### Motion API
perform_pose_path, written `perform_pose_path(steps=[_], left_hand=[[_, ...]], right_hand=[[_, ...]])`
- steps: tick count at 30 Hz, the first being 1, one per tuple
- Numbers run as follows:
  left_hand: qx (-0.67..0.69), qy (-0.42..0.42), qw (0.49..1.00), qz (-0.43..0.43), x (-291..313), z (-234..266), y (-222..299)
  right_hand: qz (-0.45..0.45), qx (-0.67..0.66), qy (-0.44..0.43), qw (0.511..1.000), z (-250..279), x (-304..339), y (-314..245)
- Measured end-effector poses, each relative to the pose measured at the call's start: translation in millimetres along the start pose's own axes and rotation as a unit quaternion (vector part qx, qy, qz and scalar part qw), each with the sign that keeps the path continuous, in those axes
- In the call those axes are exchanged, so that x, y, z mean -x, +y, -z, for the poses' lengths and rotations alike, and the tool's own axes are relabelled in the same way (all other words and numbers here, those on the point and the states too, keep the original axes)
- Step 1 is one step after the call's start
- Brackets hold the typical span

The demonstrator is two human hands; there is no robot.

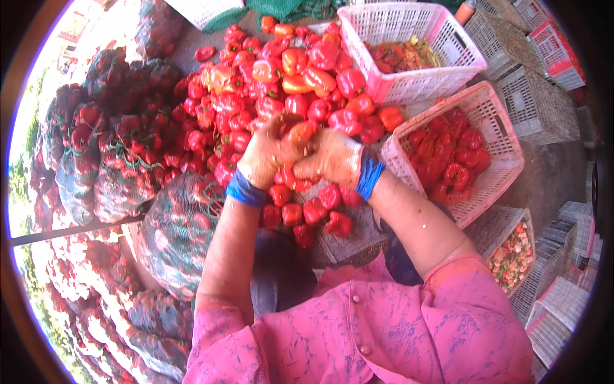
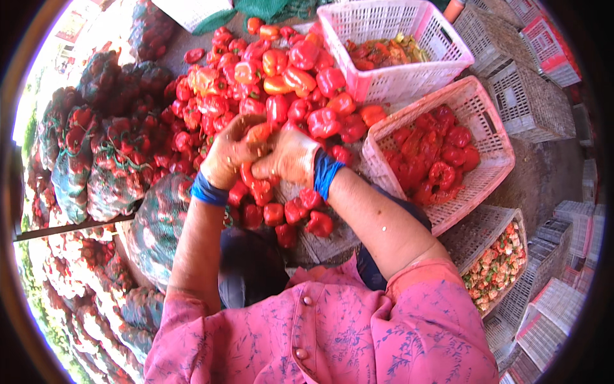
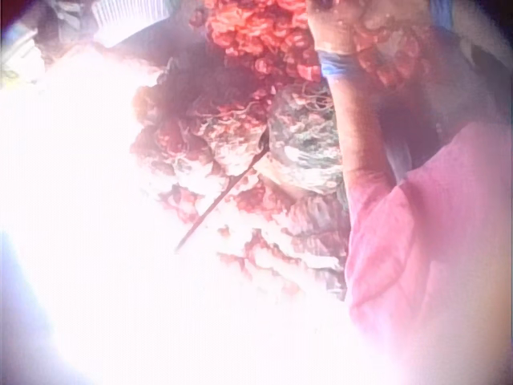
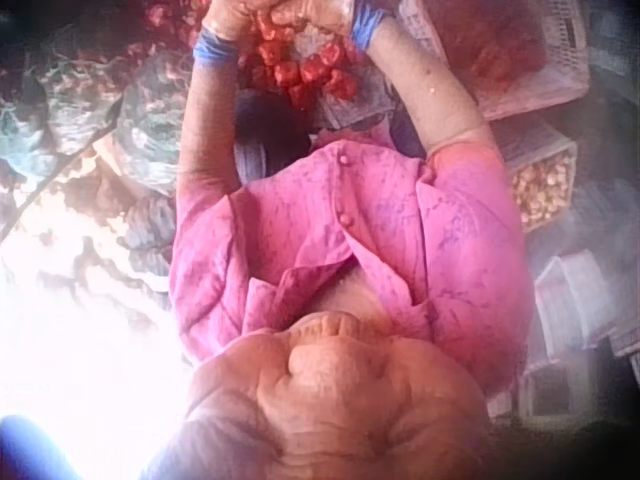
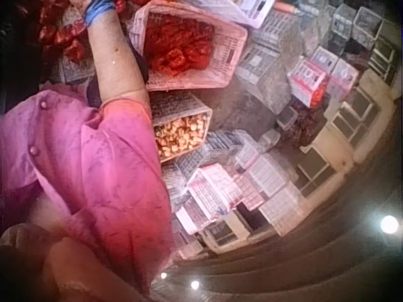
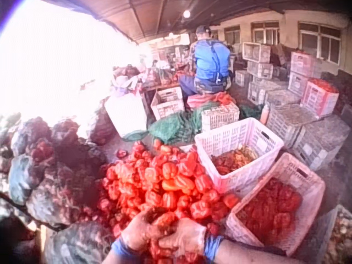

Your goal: The person sorts red peppers from a large pile by hand, removing stems and damaged sections before placing the peppers into plastic crates.

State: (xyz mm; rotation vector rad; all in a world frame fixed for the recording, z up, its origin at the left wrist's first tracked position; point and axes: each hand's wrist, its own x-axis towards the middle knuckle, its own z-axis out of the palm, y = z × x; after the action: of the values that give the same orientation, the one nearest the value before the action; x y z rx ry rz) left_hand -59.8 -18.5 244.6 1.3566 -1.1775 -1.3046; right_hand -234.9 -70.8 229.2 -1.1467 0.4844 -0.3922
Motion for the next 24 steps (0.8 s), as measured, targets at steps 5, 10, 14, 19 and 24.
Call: perform_pose_path(steps=[5, 10, 14, 19, 24], left_hand=[[0.201, 0.074, 0.976, 0.03, -21, -6, -13], [0.417, 0.098, 0.903, -0.003, -46, -61, -24], [0.562, -0.014, 0.826, 0.033, -51, -120, -38], [0.379, 0.0, 0.922, 0.072, -73, -207, -42], [0.308, -0.201, 0.921, 0.127, -70, -220, -26]], right_hand=[[0.034, 0.24, 0.208, 0.948, 1, 0, -10], [0.06, 0.129, 0.345, 0.928, 26, 6, -27], [0.289, 0.498, 0.303, 0.76, 74, 33, -37], [0.184, 0.139, 0.523, 0.821, 139, 127, -50], [0.033, 0.132, 0.702, 0.699, 252, 350, -47]])
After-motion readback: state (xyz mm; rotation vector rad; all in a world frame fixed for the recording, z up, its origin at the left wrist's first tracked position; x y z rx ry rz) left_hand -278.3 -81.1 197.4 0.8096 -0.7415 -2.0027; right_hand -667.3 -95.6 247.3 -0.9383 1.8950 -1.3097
